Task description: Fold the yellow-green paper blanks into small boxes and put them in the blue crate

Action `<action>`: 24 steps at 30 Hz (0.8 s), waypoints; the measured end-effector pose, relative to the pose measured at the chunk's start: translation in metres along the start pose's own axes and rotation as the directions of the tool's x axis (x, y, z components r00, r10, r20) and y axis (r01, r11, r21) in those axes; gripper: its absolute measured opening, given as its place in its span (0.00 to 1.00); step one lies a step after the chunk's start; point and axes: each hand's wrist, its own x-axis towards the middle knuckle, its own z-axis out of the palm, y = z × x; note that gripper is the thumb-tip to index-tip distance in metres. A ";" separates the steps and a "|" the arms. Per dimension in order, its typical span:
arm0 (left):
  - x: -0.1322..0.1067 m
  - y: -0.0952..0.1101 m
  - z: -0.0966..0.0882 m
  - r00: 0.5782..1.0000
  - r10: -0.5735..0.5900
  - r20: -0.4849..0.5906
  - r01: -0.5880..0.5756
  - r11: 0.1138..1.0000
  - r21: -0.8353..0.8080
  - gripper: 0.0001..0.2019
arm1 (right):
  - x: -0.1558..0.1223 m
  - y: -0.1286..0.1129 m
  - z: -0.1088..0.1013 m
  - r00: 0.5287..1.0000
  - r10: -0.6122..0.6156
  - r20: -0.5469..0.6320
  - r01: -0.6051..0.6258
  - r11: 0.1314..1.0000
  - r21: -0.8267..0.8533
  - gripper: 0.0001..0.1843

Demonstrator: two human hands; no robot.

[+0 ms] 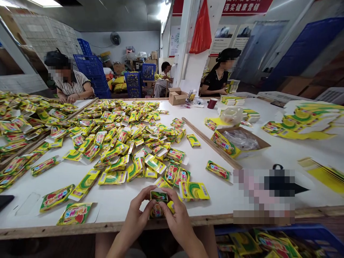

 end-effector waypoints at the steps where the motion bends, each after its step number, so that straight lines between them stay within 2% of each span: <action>1: -0.001 0.000 0.001 1.000 -0.006 0.003 0.006 1.000 -0.009 0.17 | 0.000 0.001 0.000 1.000 0.001 0.001 -0.001 1.000 -0.008 0.18; 6: -0.008 -0.008 0.005 0.999 -0.015 -0.043 0.013 0.998 -0.062 0.17 | -0.002 0.003 -0.002 1.000 -0.014 -0.006 0.014 0.999 -0.037 0.18; 11: -0.012 -0.016 0.006 0.999 0.032 0.018 -0.031 0.999 -0.024 0.16 | -0.001 0.001 -0.003 0.997 -0.068 0.028 0.069 0.995 -0.069 0.19; 15: -0.009 -0.011 0.001 0.999 0.038 0.030 -0.039 0.999 0.022 0.13 | 0.007 -0.009 -0.006 0.994 -0.091 0.068 0.096 0.993 -0.074 0.12; 19: -0.004 0.000 -0.003 0.994 0.067 0.081 -0.072 0.995 0.063 0.10 | 0.014 -0.013 -0.007 0.992 -0.067 0.105 0.073 0.996 -0.051 0.06; 24: -0.001 0.006 -0.003 0.994 0.062 0.095 -0.070 0.993 0.093 0.09 | 0.004 -0.004 -0.001 0.999 0.007 -0.044 -0.005 0.999 0.054 0.08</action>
